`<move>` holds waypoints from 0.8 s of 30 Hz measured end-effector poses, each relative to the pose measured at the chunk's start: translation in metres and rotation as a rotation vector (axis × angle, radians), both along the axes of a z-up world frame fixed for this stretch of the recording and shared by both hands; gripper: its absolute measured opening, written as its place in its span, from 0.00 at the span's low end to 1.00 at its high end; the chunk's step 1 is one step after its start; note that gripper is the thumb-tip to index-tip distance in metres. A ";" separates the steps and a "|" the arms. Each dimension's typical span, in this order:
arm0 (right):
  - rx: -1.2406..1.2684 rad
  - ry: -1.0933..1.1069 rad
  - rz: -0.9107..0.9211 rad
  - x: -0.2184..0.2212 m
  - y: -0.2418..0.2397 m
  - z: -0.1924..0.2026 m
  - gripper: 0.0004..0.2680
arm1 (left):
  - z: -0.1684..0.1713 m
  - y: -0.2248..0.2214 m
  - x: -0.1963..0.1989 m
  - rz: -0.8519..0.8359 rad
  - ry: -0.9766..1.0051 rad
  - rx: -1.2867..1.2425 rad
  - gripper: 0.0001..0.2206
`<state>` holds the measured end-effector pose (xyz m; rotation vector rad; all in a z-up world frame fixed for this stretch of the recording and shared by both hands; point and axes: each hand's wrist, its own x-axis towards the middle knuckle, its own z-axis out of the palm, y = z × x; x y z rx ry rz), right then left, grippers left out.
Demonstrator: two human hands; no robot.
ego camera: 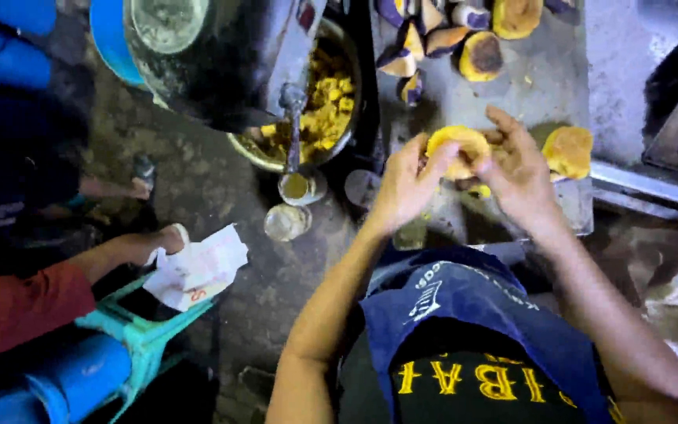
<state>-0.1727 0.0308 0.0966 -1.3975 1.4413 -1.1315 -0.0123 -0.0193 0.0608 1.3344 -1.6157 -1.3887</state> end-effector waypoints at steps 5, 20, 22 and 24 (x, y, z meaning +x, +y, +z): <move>0.111 0.070 -0.277 0.004 0.002 -0.039 0.13 | 0.027 0.010 -0.013 -0.063 0.058 0.064 0.24; 0.452 -0.709 -0.408 0.043 -0.018 -0.041 0.15 | -0.026 -0.004 0.026 -0.157 0.340 0.053 0.14; 0.278 -0.373 -0.305 0.032 -0.016 -0.048 0.17 | -0.041 -0.007 0.034 -0.158 0.501 0.167 0.12; 0.252 -0.216 -0.242 0.007 -0.016 -0.051 0.15 | -0.047 -0.013 0.042 -0.186 0.558 0.172 0.09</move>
